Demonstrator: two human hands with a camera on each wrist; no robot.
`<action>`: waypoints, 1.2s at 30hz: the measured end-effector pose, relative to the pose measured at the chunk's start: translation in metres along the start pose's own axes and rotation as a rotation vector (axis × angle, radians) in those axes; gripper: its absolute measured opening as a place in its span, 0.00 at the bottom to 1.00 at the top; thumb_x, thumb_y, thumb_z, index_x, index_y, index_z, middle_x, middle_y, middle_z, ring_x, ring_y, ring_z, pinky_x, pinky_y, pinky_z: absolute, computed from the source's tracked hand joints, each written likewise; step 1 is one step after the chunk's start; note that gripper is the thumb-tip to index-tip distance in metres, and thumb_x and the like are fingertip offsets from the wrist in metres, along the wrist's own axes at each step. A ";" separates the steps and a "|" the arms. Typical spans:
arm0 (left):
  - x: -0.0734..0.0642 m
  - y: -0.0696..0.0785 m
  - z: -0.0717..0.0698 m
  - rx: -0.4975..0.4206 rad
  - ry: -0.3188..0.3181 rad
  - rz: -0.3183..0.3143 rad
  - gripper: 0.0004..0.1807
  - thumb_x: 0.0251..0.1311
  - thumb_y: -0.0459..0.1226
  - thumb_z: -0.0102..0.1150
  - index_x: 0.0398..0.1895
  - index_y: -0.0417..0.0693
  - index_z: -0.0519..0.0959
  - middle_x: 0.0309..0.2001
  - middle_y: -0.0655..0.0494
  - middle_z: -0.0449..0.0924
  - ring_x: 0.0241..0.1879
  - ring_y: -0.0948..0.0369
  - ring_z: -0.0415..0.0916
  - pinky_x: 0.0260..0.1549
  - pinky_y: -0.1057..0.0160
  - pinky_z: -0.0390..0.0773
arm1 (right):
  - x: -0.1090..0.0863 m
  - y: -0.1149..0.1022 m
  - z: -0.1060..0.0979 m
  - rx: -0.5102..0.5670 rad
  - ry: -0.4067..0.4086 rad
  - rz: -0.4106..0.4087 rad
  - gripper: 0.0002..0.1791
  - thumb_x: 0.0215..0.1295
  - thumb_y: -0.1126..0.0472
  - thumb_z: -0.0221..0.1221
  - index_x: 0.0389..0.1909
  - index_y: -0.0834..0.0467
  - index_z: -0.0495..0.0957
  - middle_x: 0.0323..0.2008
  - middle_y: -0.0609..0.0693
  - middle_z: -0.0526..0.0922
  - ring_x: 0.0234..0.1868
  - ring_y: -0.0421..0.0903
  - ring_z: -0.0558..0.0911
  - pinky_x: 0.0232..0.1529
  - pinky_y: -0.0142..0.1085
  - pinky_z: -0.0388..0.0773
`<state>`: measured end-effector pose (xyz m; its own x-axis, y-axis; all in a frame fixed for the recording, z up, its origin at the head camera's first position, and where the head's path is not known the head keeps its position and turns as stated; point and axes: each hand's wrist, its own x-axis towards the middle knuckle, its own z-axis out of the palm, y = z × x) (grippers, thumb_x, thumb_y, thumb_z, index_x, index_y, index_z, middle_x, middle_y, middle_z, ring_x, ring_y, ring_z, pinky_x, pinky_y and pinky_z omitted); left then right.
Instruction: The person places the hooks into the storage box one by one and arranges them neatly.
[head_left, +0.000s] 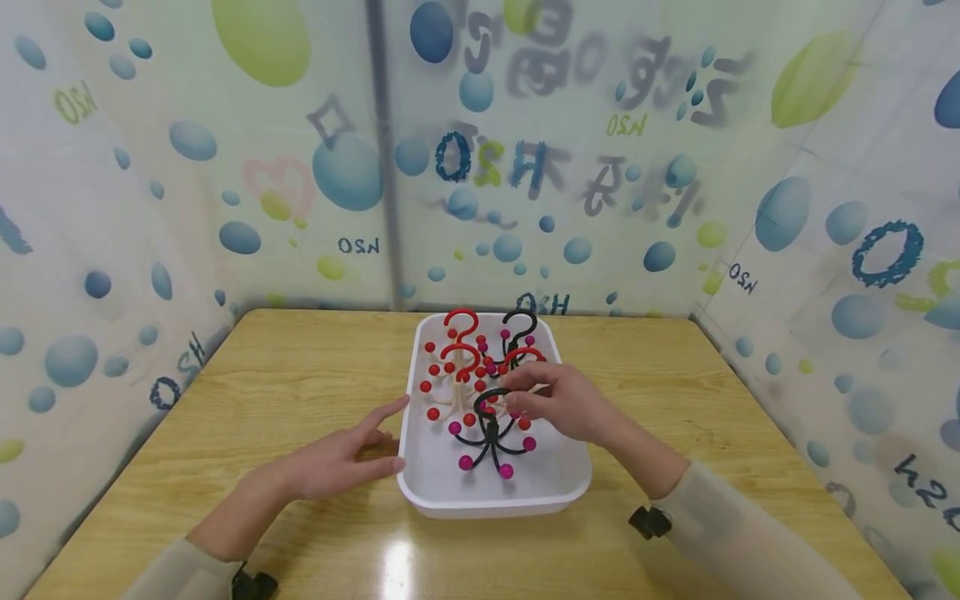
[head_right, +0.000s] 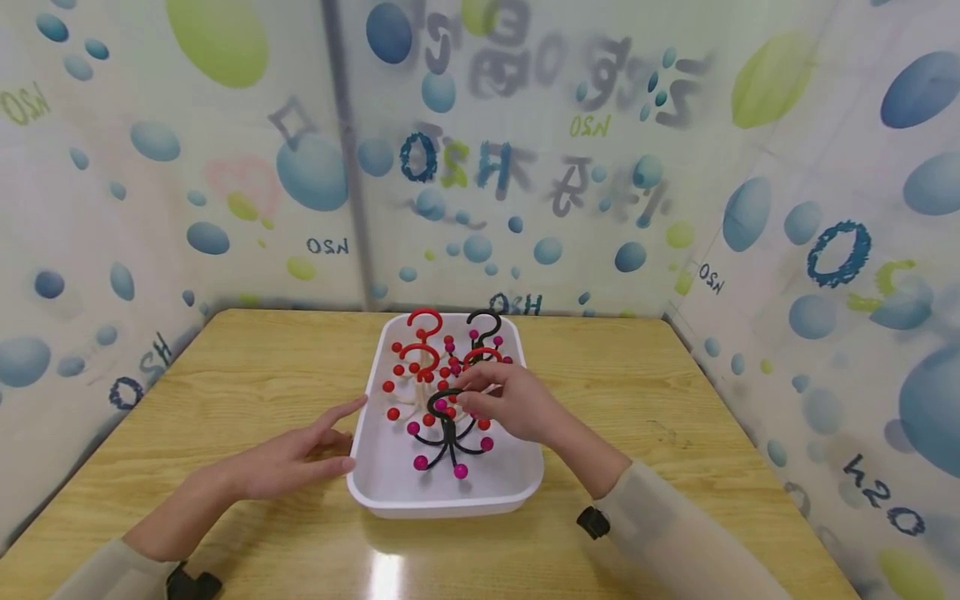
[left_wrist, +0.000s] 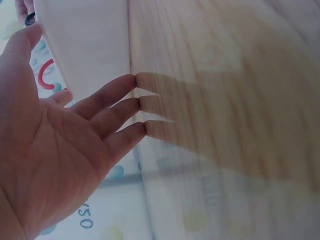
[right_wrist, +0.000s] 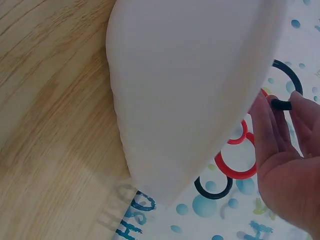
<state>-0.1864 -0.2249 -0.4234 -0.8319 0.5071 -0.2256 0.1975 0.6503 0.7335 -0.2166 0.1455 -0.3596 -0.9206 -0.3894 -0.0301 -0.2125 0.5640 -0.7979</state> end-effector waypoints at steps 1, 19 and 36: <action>0.000 0.000 0.000 0.003 0.001 0.002 0.50 0.77 0.61 0.61 0.91 0.70 0.45 0.73 0.43 0.81 0.74 0.40 0.77 0.73 0.29 0.72 | 0.000 0.001 0.000 -0.002 -0.001 0.002 0.12 0.77 0.55 0.69 0.57 0.48 0.89 0.51 0.50 0.88 0.49 0.47 0.90 0.52 0.43 0.92; -0.002 -0.001 -0.001 -0.005 0.008 0.001 0.49 0.77 0.61 0.62 0.91 0.70 0.45 0.73 0.44 0.81 0.74 0.40 0.76 0.73 0.28 0.71 | 0.001 0.007 0.001 0.066 -0.007 0.004 0.16 0.76 0.56 0.70 0.61 0.48 0.87 0.52 0.51 0.89 0.51 0.56 0.91 0.51 0.41 0.92; -0.008 0.001 -0.009 0.034 0.042 0.030 0.49 0.79 0.60 0.59 0.92 0.61 0.44 0.73 0.45 0.81 0.75 0.39 0.76 0.73 0.28 0.72 | -0.025 0.033 -0.044 -0.149 0.160 -0.031 0.22 0.83 0.51 0.62 0.70 0.55 0.80 0.56 0.55 0.90 0.53 0.53 0.90 0.53 0.45 0.91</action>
<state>-0.1840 -0.2333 -0.4150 -0.8463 0.5028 -0.1756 0.2399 0.6543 0.7172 -0.2150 0.2064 -0.3584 -0.9504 -0.2950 0.0986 -0.2772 0.6596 -0.6986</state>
